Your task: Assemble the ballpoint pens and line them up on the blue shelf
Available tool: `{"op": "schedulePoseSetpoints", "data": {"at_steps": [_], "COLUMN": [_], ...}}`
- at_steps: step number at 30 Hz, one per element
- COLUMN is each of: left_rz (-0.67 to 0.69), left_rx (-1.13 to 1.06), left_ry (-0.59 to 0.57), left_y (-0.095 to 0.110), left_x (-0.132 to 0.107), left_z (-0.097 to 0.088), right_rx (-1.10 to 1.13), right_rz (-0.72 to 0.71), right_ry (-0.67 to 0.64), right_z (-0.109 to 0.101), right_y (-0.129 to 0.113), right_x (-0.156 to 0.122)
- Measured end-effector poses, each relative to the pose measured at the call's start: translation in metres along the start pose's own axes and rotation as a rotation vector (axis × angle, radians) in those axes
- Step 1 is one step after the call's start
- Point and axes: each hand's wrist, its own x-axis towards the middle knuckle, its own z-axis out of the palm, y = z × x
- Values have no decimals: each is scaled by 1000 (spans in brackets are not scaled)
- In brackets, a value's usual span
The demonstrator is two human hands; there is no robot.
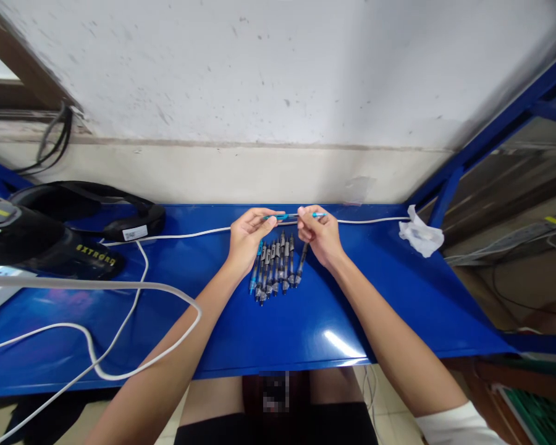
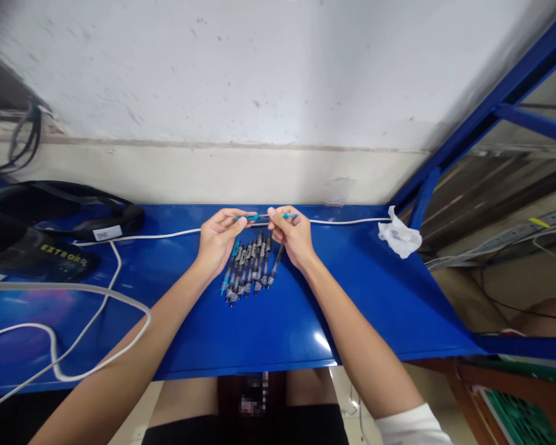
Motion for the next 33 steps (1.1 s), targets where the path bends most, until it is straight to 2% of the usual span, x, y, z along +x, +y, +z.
{"op": "schedulePoseSetpoints", "data": {"at_steps": [5, 9, 13, 17, 22, 28, 33], "left_rz": [-23, -30, -32, -38, -45, -33, -25], "left_rx": [34, -18, -61, -84, -82, -59, -42], "left_ry": [16, 118, 209, 232, 217, 212, 210], "left_y": [2, 3, 4, 3, 0, 0, -1], "left_x": [-2, 1, 4, 4, 3, 3, 3], "left_z": [0, -4, -8, -9, -8, -9, -10], "right_rx": [368, 569, 769, 936, 1030, 1019, 994], "right_rz": [59, 149, 165, 154, 134, 127, 112], "right_ry": [179, 196, 228, 243, 323, 275, 303], "right_z": [-11, -22, -31, -40, -46, -47, -45], "right_y": [-6, -9, -12, -15, -19, -20, -21], "right_x": [11, 18, 18, 15, 13, 13, 12]}}
